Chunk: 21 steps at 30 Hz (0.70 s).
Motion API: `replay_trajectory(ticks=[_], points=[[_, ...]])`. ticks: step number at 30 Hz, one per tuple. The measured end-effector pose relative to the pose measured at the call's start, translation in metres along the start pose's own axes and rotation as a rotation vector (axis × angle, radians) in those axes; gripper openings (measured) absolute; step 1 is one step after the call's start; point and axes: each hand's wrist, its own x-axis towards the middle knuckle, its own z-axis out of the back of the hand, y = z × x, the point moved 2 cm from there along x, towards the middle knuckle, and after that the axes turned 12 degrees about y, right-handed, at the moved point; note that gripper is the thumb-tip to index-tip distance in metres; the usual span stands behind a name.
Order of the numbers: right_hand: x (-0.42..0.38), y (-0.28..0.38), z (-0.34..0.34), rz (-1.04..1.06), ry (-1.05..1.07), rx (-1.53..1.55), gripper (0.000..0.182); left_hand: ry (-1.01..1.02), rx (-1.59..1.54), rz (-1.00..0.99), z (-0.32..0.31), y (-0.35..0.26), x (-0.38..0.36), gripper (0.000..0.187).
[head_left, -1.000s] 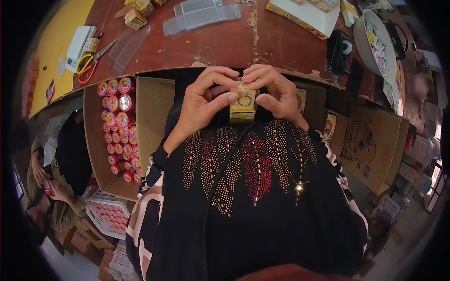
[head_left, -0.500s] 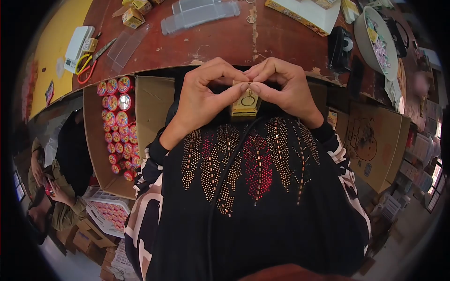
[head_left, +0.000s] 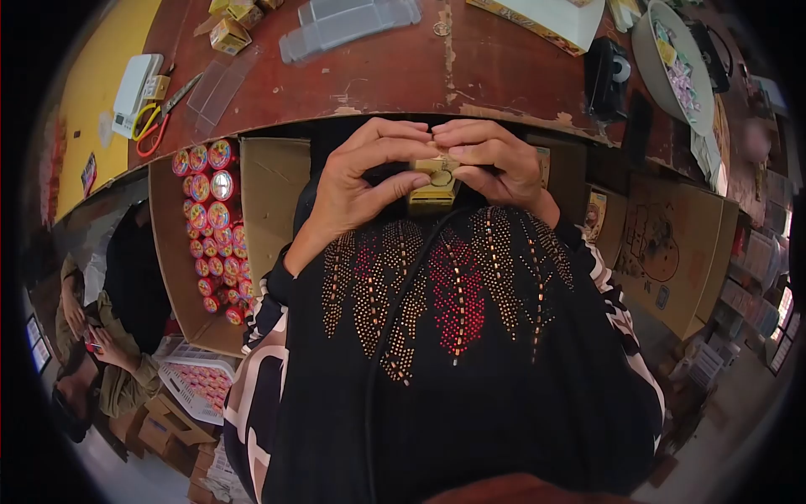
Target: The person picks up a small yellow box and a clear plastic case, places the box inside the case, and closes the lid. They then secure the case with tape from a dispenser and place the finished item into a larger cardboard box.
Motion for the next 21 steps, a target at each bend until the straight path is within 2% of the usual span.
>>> replay_trajectory(ticks=[2,4,5,6,8,11,13,14,16,17,19,21], points=[[-0.001,0.003,0.000,0.032,-0.015,-0.113,0.015,0.014,-0.022,0.013,-0.001,0.000,-0.002,0.028],[-0.003,0.004,-0.001,0.010,-0.007,-0.111,0.017,-0.022,-0.354,0.184,-0.007,-0.002,-0.004,0.030],[-0.005,0.006,0.004,-0.014,0.002,-0.106,0.018,0.006,-0.411,0.198,-0.008,-0.001,-0.003,0.031],[-0.006,0.013,0.013,-0.063,0.077,-0.097,0.022,0.041,-0.467,0.210,-0.006,0.002,-0.004,0.032],[-0.003,0.035,0.039,-0.222,-0.024,-0.305,0.022,0.002,-0.548,0.169,-0.004,0.001,-0.002,0.029],[-0.040,0.023,0.116,-0.535,-0.777,-0.230,0.017,-0.035,-0.557,0.157,-0.001,-0.003,0.002,0.027],[-0.082,0.008,0.172,-0.636,-0.865,-0.468,0.018,-0.087,-0.504,0.134,0.005,-0.002,0.007,0.026],[-0.103,-0.005,0.191,-0.634,-0.876,-0.480,0.018,-0.073,-0.507,0.126,0.007,-0.002,0.011,0.026],[-0.133,-0.029,0.214,-0.883,-0.752,-0.422,0.020,-0.068,-0.463,0.058,0.010,-0.004,0.019,0.025],[-0.128,-0.025,0.215,-0.879,-0.754,-0.428,0.020,-0.067,-0.464,0.052,0.009,-0.004,0.022,0.025],[-0.120,-0.024,0.211,-1.083,-0.661,-0.155,0.023,-0.050,-0.429,0.047,0.009,-0.004,0.026,0.025],[-0.118,-0.029,0.207,-1.050,-0.661,-0.110,0.022,-0.052,-0.432,0.051,0.007,-0.004,0.028,0.025]])
